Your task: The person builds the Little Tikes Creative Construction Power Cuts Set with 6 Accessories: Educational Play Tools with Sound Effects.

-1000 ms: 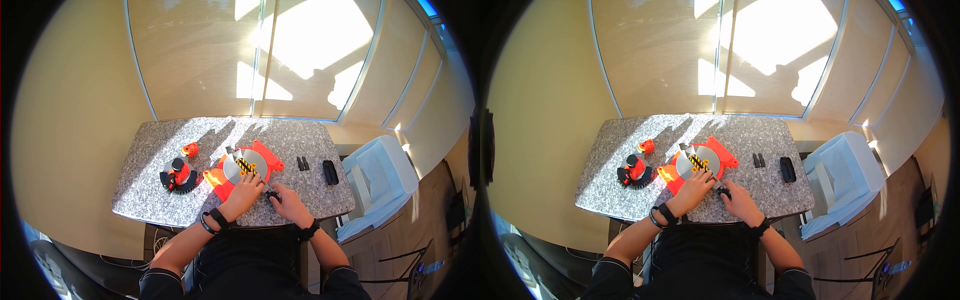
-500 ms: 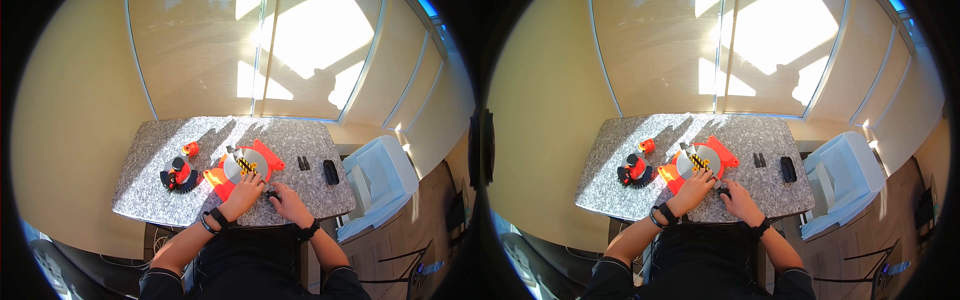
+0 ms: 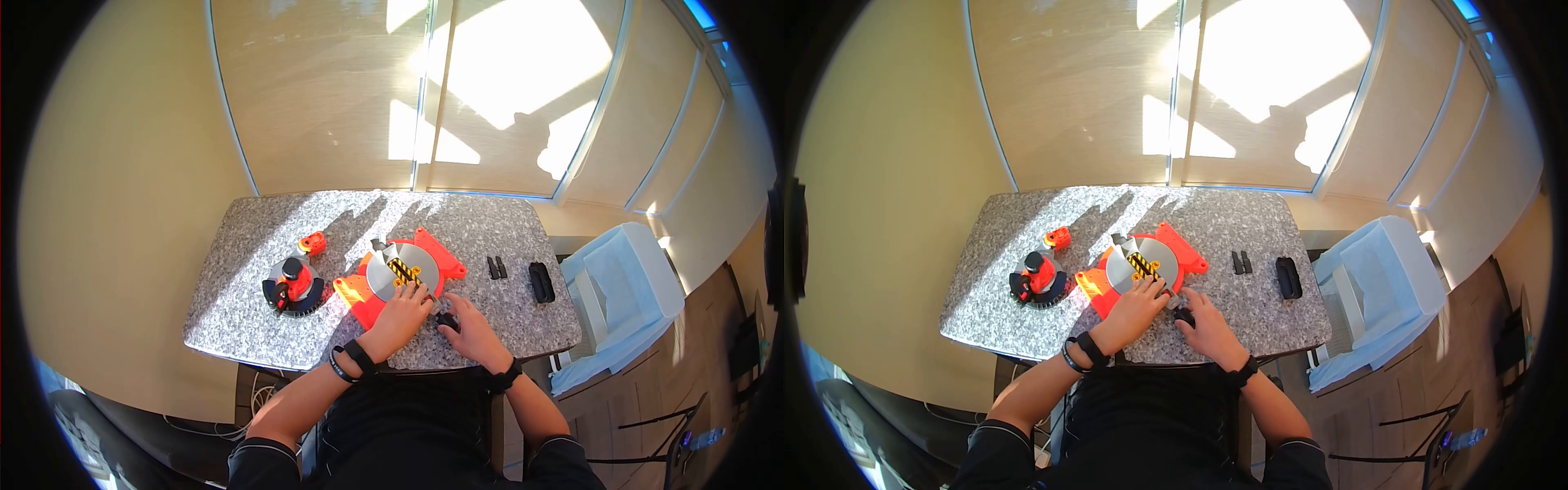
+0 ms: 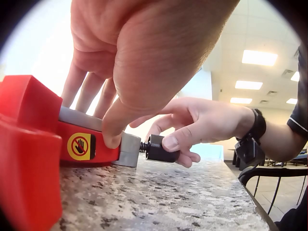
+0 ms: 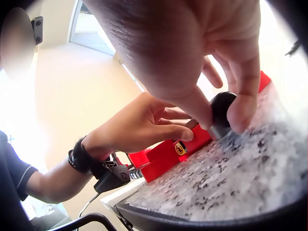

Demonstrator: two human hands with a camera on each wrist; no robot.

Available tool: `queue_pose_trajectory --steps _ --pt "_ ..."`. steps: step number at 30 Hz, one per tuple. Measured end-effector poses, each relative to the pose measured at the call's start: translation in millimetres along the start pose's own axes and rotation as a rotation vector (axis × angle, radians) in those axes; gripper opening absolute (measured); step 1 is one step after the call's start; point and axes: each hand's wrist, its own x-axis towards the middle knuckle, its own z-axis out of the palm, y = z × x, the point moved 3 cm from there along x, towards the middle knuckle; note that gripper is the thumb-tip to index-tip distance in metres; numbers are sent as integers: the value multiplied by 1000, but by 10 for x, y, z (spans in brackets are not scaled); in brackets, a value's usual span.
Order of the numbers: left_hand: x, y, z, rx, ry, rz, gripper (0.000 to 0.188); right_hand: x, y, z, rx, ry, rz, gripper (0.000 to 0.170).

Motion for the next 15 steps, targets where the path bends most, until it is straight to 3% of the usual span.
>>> queue_pose_trajectory --steps 9,15 --pt "0 -26 77 15 -10 13 27 15 32 10 86 -1 81 53" --pt "4 -11 48 6 -3 2 27 14 0 15 -52 101 -107 58"
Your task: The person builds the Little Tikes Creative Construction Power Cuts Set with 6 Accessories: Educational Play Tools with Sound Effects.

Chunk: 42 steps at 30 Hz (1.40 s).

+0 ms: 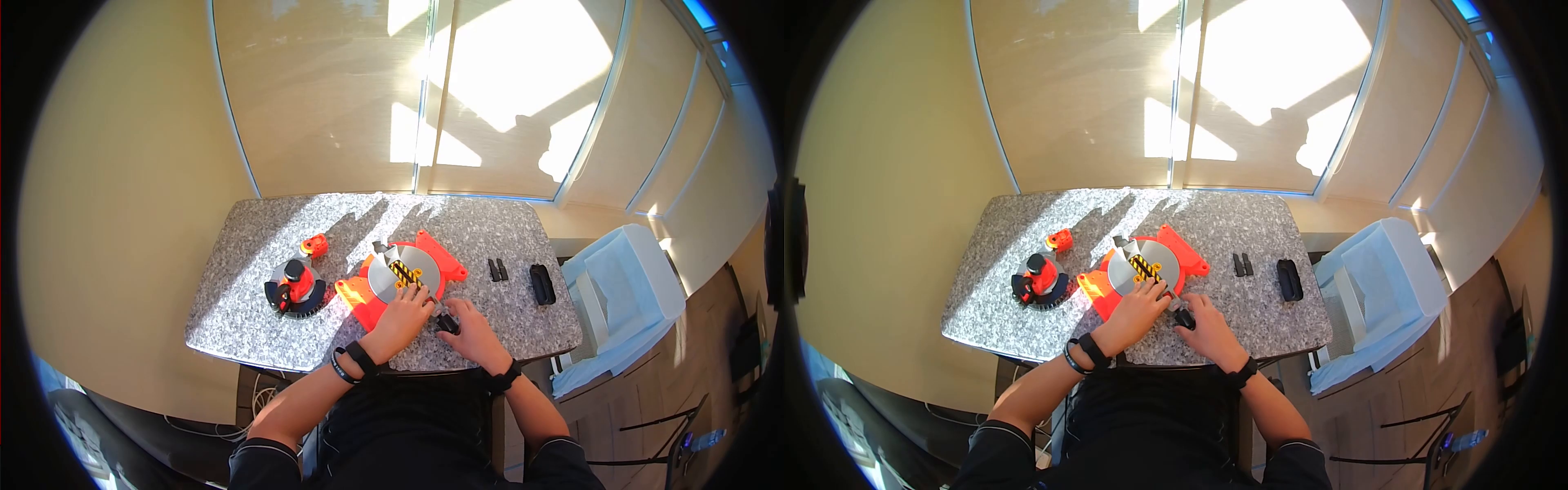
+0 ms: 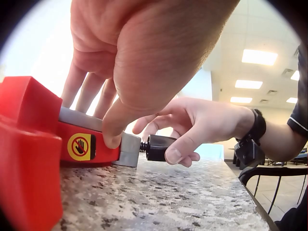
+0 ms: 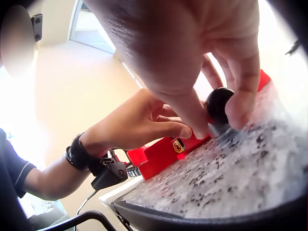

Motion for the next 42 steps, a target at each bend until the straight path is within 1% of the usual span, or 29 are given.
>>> queue_pose_trajectory --steps 2,11,15,17,20,22,24,29,33,35,38,42 --pt "-1 -6 26 -1 5 -1 27 2 6 -8 46 -62 97 54" --pt "2 8 -23 12 -17 -10 30 -14 89 21 108 -24 134 40" --pt "-3 6 -34 -10 -25 -11 30 -18 29 -3 103 -49 129 44" --pt "-6 -1 0 -15 -6 -6 28 -4 -62 -41 26 -58 89 48" --pt "-6 -7 22 -9 11 1 26 1 -39 -44 69 -88 95 50" --pt "-5 1 0 1 12 3 26 -6 -28 -37 73 -68 90 48" --pt "-3 14 -43 5 -25 -15 30 -15 11 -14 78 -48 85 46" --pt "-3 15 -48 -6 -24 -12 31 -18 99 31 118 -28 69 41" --pt "-9 20 -62 -12 -15 -9 31 -17 25 -1 98 -60 93 43" --pt "-5 21 -70 -9 -17 -9 31 -12 -39 -17 -14 -59 -19 45" --pt "-4 24 -69 -6 -19 -11 31 -15 10 -1 48 -66 32 48" --pt "-2 31 -85 -16 -25 -16 30 -16 7 -6 92 -45 47 46"
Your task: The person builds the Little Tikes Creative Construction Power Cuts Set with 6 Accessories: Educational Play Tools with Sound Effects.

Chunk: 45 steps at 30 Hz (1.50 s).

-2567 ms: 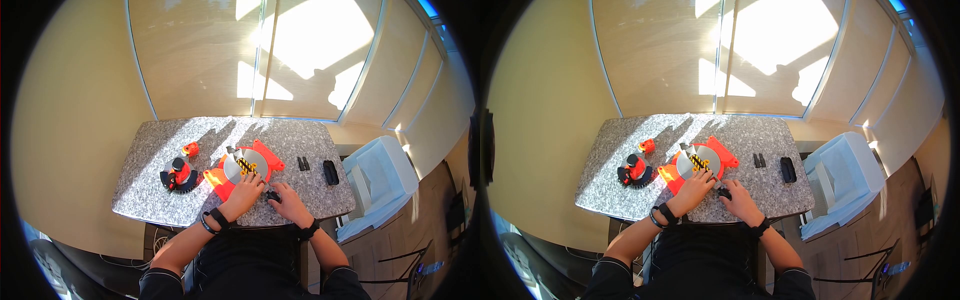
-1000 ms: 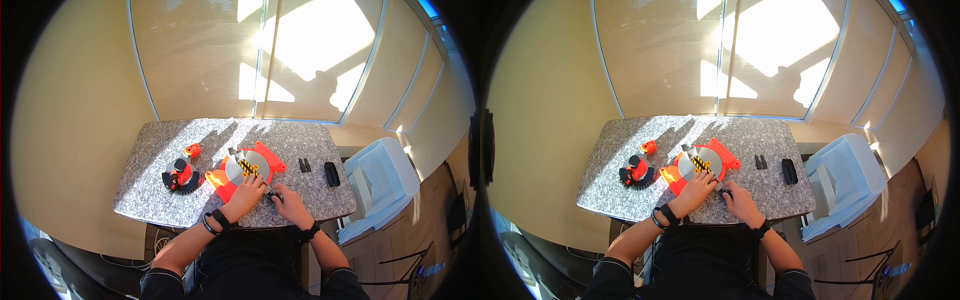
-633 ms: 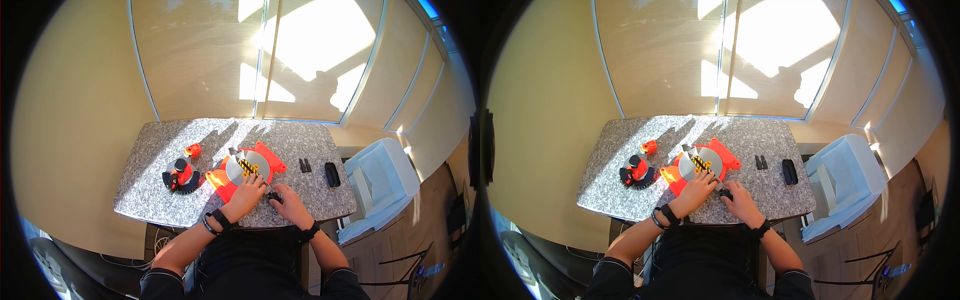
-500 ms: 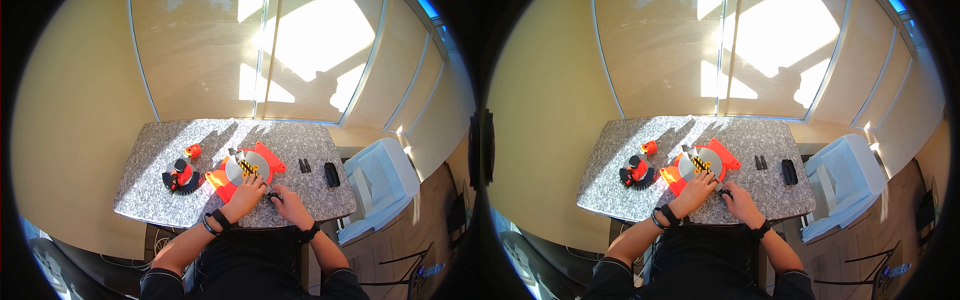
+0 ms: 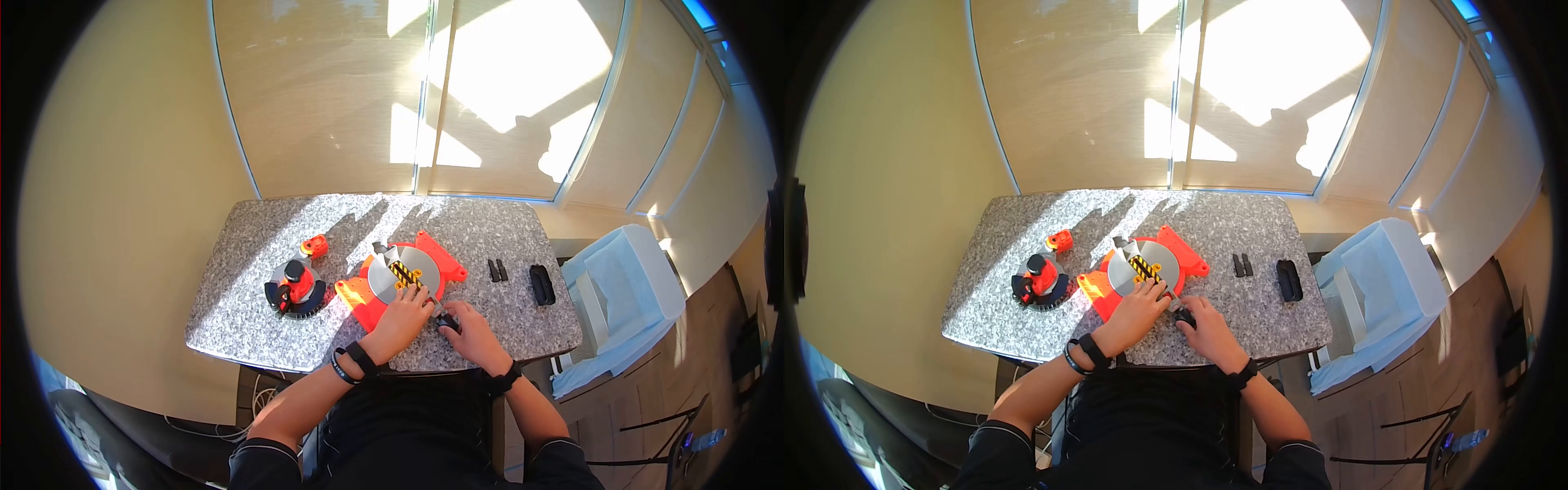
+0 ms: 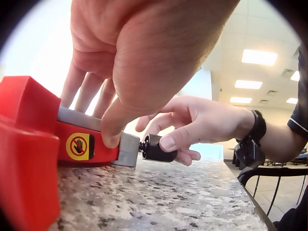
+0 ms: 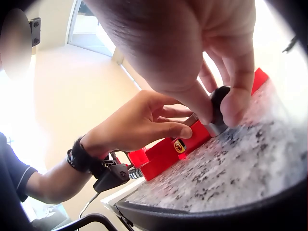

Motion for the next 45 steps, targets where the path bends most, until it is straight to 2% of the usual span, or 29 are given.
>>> queue_pose_trajectory --steps 5,9,12,24,26,29,32,41,45 --pt "2 -7 34 -2 0 -1 29 0 35 9 0 6 3 39" --pt "-5 -4 33 7 13 -3 29 0 31 8 28 -29 51 40" --pt "-3 -6 35 3 7 -3 29 -5 -45 -8 -59 -31 -28 43" --pt "-2 -12 52 4 13 4 28 -1 83 30 25 0 21 41" --pt "-3 -12 51 10 13 5 28 2 21 6 30 -40 82 44" --pt "0 -20 88 14 23 11 28 -4 -31 0 -41 -35 -1 46" --pt "-9 -22 95 14 35 17 27 -1 -11 -3 15 -32 16 47" --pt "1 -5 47 27 8 11 28 -2 70 23 20 -8 58 38" --pt "-5 -2 27 23 14 9 30 -6 80 36 44 -24 93 42"
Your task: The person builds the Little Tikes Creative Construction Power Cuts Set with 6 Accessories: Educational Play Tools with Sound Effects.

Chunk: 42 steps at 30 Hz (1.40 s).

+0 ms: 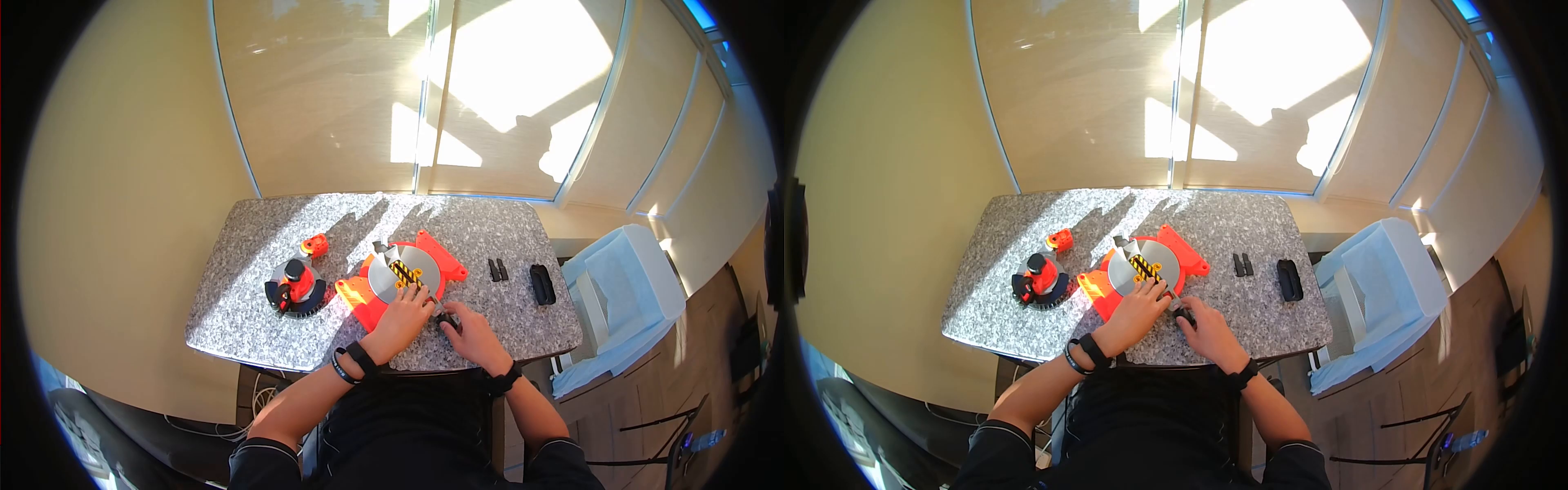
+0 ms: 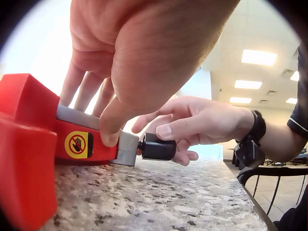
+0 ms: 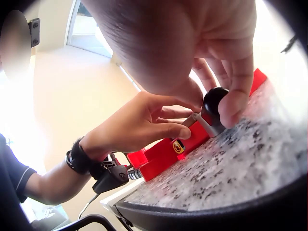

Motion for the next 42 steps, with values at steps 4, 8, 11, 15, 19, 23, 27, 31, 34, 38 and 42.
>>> queue_pose_trajectory --steps 4,8,11,15,19,23,27,31,34,38,42 --pt "7 0 10 10 -10 0 31 -5 -74 -33 -58 25 -107 48" --pt "2 1 6 -8 -8 -5 31 -4 -84 -40 -30 10 -67 48" --pt "1 3 9 -8 -4 -7 31 -19 -128 -56 -16 33 -68 44" --pt "4 5 6 -2 -8 -8 30 4 -19 -30 -3 42 -79 40" --pt "6 -3 13 -11 -17 -3 30 15 -28 -33 -8 -6 8 41" --pt "1 4 9 -13 -6 -6 28 -2 -122 -48 -78 28 -63 47" --pt "-2 2 10 -17 -3 -7 28 7 -83 -37 -50 23 -60 48" --pt "3 -3 14 -17 -2 -6 27 3 -70 -38 -29 24 -51 43" --pt "4 -1 25 -2 2 1 27 12 -33 -37 -4 8 -2 41" --pt "1 4 13 -18 -2 -8 28 13 -38 -39 14 -35 86 40" --pt "3 7 -3 -5 -24 -16 29 -1 -108 -48 -66 20 -78 41"
